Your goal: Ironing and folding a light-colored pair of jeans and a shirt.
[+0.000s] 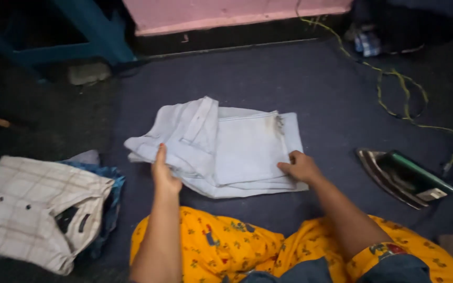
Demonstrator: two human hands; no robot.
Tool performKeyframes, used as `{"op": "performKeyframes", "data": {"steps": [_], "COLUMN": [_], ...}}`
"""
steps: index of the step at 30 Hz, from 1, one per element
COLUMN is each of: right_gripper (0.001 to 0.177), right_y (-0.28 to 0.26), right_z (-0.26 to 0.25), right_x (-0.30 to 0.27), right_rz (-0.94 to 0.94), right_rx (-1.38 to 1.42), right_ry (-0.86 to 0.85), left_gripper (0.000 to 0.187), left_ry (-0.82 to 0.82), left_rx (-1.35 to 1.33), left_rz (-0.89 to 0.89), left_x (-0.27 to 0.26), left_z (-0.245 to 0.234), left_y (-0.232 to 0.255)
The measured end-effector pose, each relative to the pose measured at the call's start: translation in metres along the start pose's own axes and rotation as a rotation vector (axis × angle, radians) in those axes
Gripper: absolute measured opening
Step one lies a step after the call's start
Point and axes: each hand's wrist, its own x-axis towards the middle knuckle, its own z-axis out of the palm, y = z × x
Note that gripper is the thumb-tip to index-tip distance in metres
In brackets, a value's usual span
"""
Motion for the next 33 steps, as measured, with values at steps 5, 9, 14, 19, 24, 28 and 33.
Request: {"op": "performKeyframes", "data": {"steps": [5,9,14,19,24,28,33], "right_gripper": [0.03,0.024,0.026,0.034,0.043,0.054,0.053], "right_y": [0.031,0.106,0.264,0.377,0.369,0.44,0.461], "right_z": [-0.046,-0.128,-0.211,-0.24,-0.25,-0.23,-0.264], "right_x": [0.04,0.087,0.144,0.201,0.222,0.285,0.29], "right_rz": [-0.148,-0.143,0.07,0.32,0.472,0.416,0.328], "right_rx": [0.129,0.167,-0.041,-0.143,0.01,-0.107,-0.118], "right_ry": [0.176,0.449,0.684,0.5,0.359,0.247,0.277], "left_gripper": [0.067,0.067,0.061,0.056,0.052,0.052,0.054], "left_ry": [-0.013,-0.043,0.164,0.146,0.203,0.216,0.285], "left_rx": [0.062,0.029,0.161,0.139,0.165,0.214,0.252], "left_rz": [-0.108,-0.19,-0.126,-0.148,-0.13,-0.1,-0.105], "left_x": [0.019,0.026,0.012,0.02,0.018,0.012,0.014], "left_z": [-0.025,-0.032,-0.008,-0.012,-0.015,-0.009,-0.008], "left_y": [-0.011,-0.012,-0.005,-0.006,-0.005,-0.002,-0.001]}}
